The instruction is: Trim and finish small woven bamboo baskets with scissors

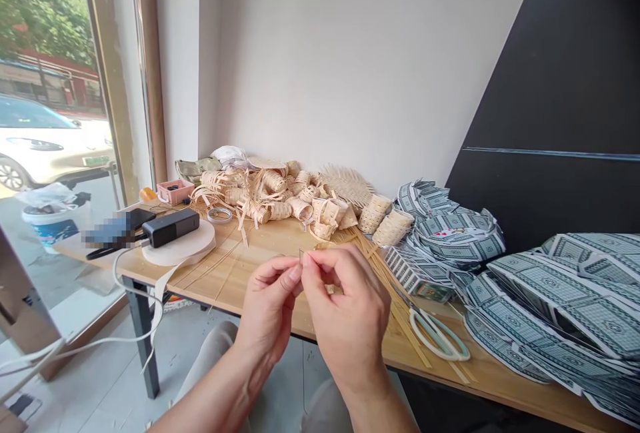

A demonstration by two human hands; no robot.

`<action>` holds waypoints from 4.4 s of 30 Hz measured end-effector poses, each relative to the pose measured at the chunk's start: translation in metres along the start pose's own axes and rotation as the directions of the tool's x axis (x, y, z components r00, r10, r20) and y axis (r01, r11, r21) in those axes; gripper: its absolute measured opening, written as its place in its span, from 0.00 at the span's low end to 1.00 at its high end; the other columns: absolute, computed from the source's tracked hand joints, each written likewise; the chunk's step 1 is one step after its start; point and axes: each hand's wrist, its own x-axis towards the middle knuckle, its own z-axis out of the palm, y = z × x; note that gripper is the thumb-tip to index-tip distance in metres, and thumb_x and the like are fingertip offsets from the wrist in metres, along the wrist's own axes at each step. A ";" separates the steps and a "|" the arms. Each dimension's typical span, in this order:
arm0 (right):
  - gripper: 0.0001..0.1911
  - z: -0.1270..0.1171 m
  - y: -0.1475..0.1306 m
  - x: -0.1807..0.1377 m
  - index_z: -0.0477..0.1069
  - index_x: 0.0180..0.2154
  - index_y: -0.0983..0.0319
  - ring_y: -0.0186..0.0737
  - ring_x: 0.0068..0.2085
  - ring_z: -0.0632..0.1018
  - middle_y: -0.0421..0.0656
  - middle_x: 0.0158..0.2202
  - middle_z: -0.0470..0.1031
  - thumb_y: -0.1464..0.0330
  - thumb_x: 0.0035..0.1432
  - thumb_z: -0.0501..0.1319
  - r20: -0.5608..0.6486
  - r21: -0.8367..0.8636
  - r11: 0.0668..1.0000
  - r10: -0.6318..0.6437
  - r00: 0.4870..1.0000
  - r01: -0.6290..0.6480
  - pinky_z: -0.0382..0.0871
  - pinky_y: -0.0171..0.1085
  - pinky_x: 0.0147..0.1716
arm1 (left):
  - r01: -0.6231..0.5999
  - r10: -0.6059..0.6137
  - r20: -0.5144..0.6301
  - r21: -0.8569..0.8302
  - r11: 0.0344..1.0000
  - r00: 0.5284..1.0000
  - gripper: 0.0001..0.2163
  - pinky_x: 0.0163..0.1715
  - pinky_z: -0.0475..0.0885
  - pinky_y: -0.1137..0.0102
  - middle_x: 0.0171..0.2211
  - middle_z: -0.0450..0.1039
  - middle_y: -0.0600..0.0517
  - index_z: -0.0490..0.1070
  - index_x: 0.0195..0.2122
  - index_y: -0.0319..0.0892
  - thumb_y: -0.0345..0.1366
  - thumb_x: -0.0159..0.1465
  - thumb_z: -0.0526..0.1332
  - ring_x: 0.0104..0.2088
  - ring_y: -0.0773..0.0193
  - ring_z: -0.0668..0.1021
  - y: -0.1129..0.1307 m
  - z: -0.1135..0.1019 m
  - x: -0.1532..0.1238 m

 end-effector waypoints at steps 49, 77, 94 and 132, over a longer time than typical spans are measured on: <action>0.07 -0.003 0.001 0.010 0.64 0.29 0.61 0.33 0.26 0.70 0.39 0.26 0.68 0.78 0.56 0.56 -0.048 -0.182 0.976 -0.133 0.990 0.123 0.65 0.31 0.25 | -0.019 0.017 -0.026 -0.069 0.997 1.000 0.07 0.24 0.68 0.78 0.20 0.74 0.53 0.77 0.25 0.40 0.34 0.45 0.71 0.22 0.71 0.73 -0.009 0.014 0.009; 0.05 -0.003 0.015 0.006 0.68 0.28 0.62 0.32 0.26 0.72 0.38 0.25 0.70 0.72 0.56 0.58 0.015 0.331 0.910 0.260 0.966 -0.250 0.68 0.30 0.23 | -0.536 0.522 0.210 0.577 0.616 0.827 0.04 0.27 0.68 0.75 0.22 0.71 0.53 0.79 0.30 0.45 0.31 0.54 0.64 0.26 0.68 0.72 0.001 0.006 0.013; 0.09 0.003 0.015 -0.003 0.67 0.26 0.63 0.27 0.19 0.64 0.35 0.21 0.66 0.65 0.53 0.63 0.076 0.640 0.605 0.564 0.823 -0.474 0.62 0.27 0.18 | -0.763 0.678 0.546 0.645 0.034 0.492 0.13 0.29 0.71 0.79 0.28 0.75 0.51 0.77 0.38 0.45 0.22 0.57 0.60 0.28 0.70 0.77 0.005 0.005 0.016; 0.08 0.006 0.020 -0.007 0.70 0.26 0.62 0.27 0.21 0.64 0.35 0.21 0.65 0.65 0.52 0.64 0.112 0.694 0.551 0.554 0.825 -0.464 0.60 0.28 0.20 | -0.779 0.657 0.633 0.617 -0.110 0.409 0.08 0.30 0.72 0.81 0.29 0.71 0.53 0.73 0.37 0.38 0.21 0.59 0.59 0.30 0.74 0.76 0.003 0.001 0.018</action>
